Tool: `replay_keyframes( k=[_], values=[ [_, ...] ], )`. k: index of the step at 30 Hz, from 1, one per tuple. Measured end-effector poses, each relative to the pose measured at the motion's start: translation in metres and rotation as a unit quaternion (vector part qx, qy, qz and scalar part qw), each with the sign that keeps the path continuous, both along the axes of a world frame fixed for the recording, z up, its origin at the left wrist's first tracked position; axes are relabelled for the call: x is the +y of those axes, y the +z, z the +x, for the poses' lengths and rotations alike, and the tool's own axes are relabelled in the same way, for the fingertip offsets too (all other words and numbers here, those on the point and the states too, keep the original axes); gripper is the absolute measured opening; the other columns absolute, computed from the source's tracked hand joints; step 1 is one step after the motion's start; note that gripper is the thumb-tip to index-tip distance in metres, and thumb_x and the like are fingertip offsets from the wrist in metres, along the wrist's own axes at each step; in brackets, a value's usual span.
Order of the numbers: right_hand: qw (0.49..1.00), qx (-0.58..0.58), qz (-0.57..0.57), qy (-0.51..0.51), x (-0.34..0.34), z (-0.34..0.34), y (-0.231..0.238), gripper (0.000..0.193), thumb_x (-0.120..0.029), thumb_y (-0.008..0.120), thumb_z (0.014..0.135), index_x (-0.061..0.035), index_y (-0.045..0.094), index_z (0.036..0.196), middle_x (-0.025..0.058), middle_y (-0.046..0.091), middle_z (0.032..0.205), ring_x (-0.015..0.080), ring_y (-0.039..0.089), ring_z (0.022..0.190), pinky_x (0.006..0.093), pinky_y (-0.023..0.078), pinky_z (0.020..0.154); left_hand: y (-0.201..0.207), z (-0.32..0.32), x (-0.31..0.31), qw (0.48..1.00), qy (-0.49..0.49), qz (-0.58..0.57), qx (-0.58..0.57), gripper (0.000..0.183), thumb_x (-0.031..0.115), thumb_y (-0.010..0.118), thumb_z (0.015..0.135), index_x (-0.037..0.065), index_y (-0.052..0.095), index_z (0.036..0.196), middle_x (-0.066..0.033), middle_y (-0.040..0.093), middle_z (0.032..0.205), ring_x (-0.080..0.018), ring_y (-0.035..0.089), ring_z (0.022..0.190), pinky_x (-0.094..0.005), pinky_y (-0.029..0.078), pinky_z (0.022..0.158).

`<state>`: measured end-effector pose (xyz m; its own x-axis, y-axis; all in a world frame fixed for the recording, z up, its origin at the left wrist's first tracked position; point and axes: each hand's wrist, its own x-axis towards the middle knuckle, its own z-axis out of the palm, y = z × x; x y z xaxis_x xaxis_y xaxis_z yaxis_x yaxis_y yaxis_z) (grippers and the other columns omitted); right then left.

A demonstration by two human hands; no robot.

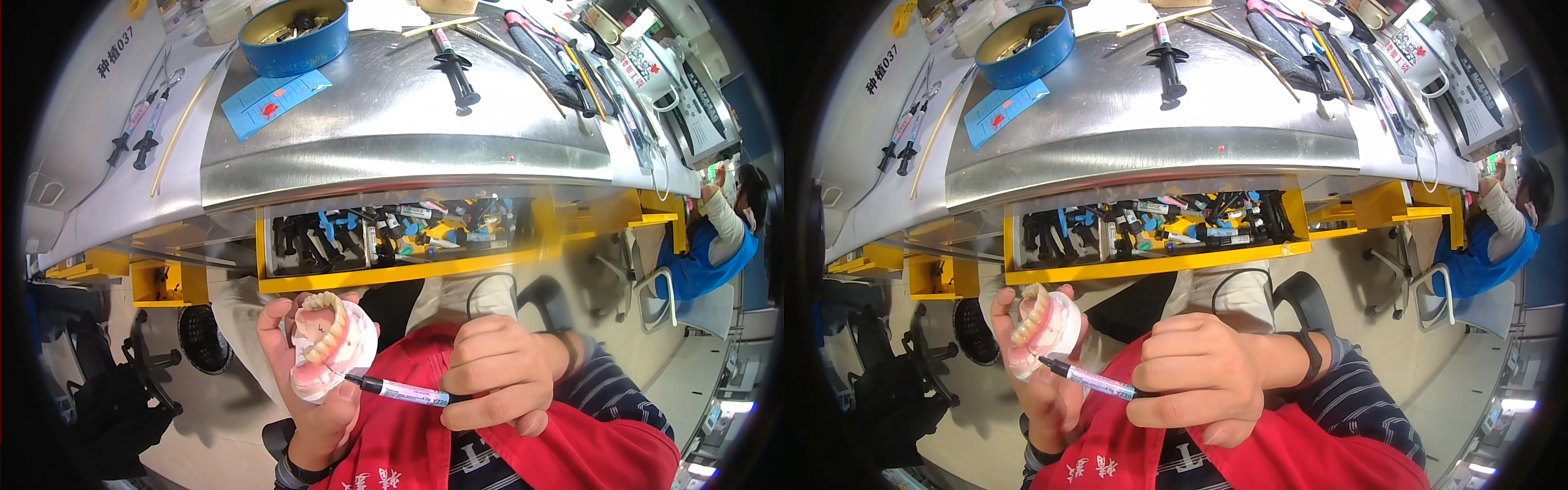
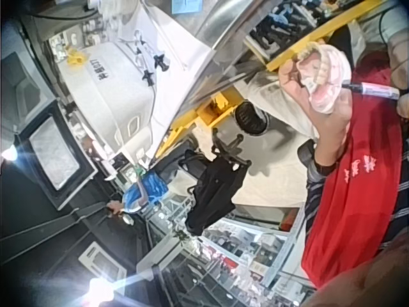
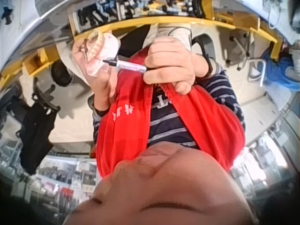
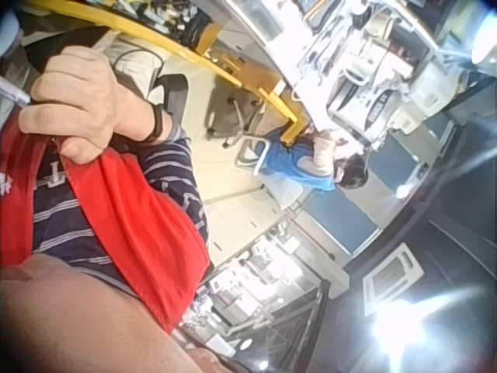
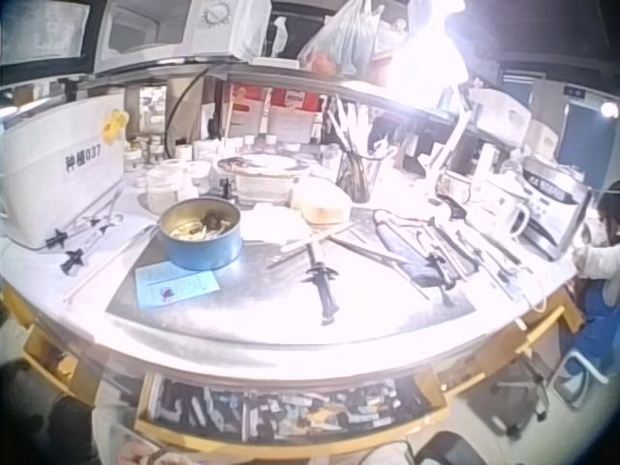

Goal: Applying a pink compound material from a syringe onto a dental mold as part of denture fabrication.

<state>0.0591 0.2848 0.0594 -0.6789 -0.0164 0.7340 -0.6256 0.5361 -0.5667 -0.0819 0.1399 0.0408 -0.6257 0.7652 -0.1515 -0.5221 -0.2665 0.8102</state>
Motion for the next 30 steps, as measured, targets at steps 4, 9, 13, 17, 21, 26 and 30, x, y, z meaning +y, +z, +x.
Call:
replay_keyframes(
  k=[4,9,13,17,21,26,30],
  values=[
    [1.000,-0.004,0.001,0.001,0.0005,0.0003,0.0011,0.057,-0.037,0.026,0.096,0.0036,0.065,0.088,0.0154,0.055,0.077,0.0254,0.050,0.059,0.0354,0.038,0.050,0.0003,0.0000,-0.0005,1.000,0.001,-0.004,0.002,0.098,0.026,0.084,0.065,0.014,0.023,0.141,-0.0065,0.049,0.123,-0.0308,0.047,0.126,-0.0404,0.047,0.101],
    [1.000,-0.001,0.000,0.000,0.0001,0.0004,0.0005,0.057,-0.037,0.026,0.097,0.0038,0.065,0.088,0.0152,0.055,0.077,0.0251,0.050,0.059,0.0353,0.037,0.050,-0.0007,0.0000,-0.0005,1.000,0.004,-0.009,0.009,0.098,0.026,0.083,0.065,0.014,0.023,0.141,-0.0065,0.049,0.123,-0.0309,0.047,0.125,-0.0410,0.047,0.101],
    [1.000,-0.001,0.002,-0.002,0.0004,0.0003,0.0004,0.056,-0.036,0.026,0.097,0.0037,0.065,0.088,0.0151,0.055,0.077,0.0248,0.050,0.059,0.0353,0.037,0.050,0.0004,0.0003,0.0006,1.000,0.006,-0.006,0.005,0.097,0.025,0.083,0.065,0.014,0.023,0.141,-0.0065,0.049,0.122,-0.0310,0.047,0.125,-0.0413,0.047,0.101],
    [1.000,-0.001,0.005,-0.007,0.0005,0.0005,0.0010,0.056,-0.035,0.025,0.097,0.0036,0.064,0.088,0.0151,0.055,0.076,0.0246,0.050,0.059,0.0352,0.037,0.050,-0.0005,0.0007,0.0009,1.000,0.010,-0.003,0.008,0.096,0.025,0.082,0.066,0.014,0.023,0.141,-0.0069,0.049,0.122,-0.0309,0.047,0.125,-0.0411,0.047,0.100],
    [1.000,-0.002,0.007,-0.004,0.0015,0.0002,0.0015,0.055,-0.035,0.025,0.097,0.0034,0.064,0.088,0.0150,0.055,0.076,0.0245,0.050,0.059,0.0351,0.037,0.050,-0.0004,0.0008,0.0012,1.000,0.013,-0.006,0.019,0.096,0.025,0.082,0.066,0.013,0.023,0.141,-0.0077,0.049,0.122,-0.0305,0.048,0.124,-0.0406,0.047,0.099],
    [1.000,-0.004,0.007,-0.006,0.0012,0.0004,0.0013,0.055,-0.034,0.025,0.097,0.0033,0.064,0.088,0.0150,0.055,0.076,0.0246,0.050,0.059,0.0352,0.037,0.050,-0.0022,-0.0003,0.0005,1.000,0.014,-0.007,0.023,0.096,0.026,0.082,0.066,0.013,0.023,0.141,-0.0088,0.049,0.122,-0.0306,0.048,0.123,-0.0402,0.047,0.099],
    [1.000,-0.006,0.007,-0.006,0.0015,0.0005,0.0013,0.055,-0.034,0.025,0.097,0.0034,0.064,0.088,0.0151,0.055,0.077,0.0247,0.050,0.059,0.0354,0.036,0.050,-0.0022,-0.0003,0.0009,1.000,0.014,-0.008,0.024,0.097,0.027,0.083,0.066,0.013,0.022,0.141,-0.0093,0.049,0.123,-0.0306,0.048,0.123,-0.0400,0.047,0.099]
  ],
)
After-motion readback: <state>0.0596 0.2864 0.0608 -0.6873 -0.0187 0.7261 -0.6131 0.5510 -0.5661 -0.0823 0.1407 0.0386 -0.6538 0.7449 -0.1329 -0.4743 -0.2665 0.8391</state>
